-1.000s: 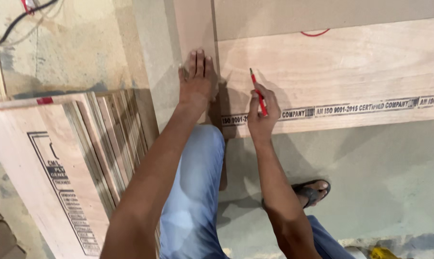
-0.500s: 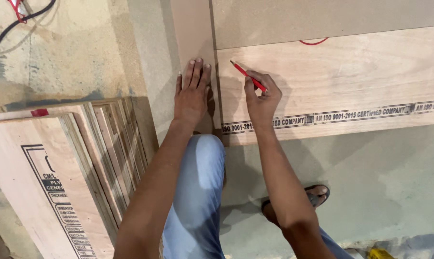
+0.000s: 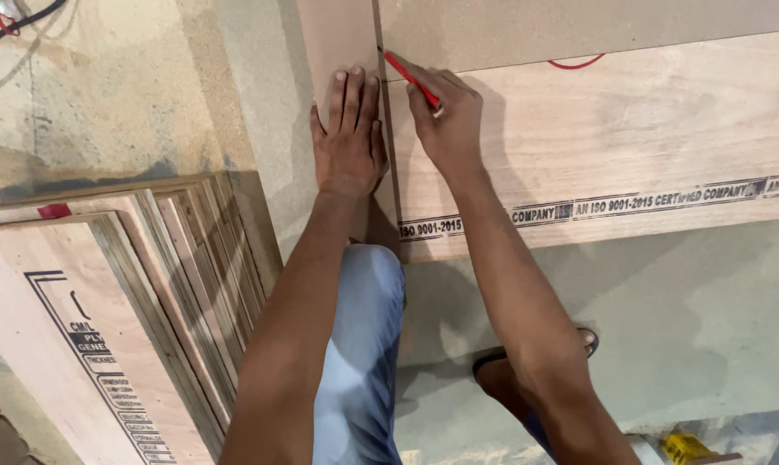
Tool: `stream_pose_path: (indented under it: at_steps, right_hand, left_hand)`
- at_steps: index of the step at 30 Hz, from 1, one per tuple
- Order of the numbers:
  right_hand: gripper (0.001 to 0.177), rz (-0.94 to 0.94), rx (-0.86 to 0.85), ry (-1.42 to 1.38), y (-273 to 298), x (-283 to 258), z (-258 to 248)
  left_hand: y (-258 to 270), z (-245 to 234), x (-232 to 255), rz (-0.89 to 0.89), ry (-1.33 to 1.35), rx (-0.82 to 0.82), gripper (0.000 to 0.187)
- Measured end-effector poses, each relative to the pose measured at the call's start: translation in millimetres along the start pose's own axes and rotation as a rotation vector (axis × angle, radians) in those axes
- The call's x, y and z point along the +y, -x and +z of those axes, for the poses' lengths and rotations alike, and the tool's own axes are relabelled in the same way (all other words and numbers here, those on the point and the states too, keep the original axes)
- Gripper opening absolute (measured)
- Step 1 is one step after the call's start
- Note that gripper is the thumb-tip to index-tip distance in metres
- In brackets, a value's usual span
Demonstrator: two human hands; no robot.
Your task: The person kneels on the floor and uses a red pencil and a straight wooden batten to draw straight lines on a large plywood sheet. They reposition the batten multiple times to mark different sections and also use a tape measure to mark specific measurements on the wood.
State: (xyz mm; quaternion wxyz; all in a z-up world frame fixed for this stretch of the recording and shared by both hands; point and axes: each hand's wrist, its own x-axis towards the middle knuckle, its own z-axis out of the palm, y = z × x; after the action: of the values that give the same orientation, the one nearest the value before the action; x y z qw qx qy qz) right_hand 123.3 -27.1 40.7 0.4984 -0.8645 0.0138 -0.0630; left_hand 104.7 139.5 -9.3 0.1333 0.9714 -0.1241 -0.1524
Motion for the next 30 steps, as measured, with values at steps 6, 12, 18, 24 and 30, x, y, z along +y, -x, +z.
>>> stream_pose_path:
  at_steps: [6,12,18,24,30]
  right_hand:
    - [0.035,-0.088,-0.082,0.054,-11.2,-3.3,-6.2]
    - [0.027,0.024,-0.239,0.074,41.5,-10.7,-24.3]
    - [0.030,0.157,-0.386,0.141,143.4,-25.9,-45.1]
    - [0.022,0.178,-0.676,0.201,235.9,-52.2,-68.0]
    - [0.042,0.126,-0.350,0.136,184.1,-53.4,-85.0]
  left_hand:
    - [0.6,-2.7,3.7,0.000,-0.026,-0.008,0.065]
    - [5.3,0.1,-1.0,0.026,-0.002,0.023,0.061]
    - [7.7,11.8,-3.9,0.060,-0.033,0.084,0.059]
    - [5.2,8.1,-3.0,0.021,-0.006,-0.032,0.059]
    - [4.2,5.3,-3.3,0.066,-0.045,0.067,0.059]
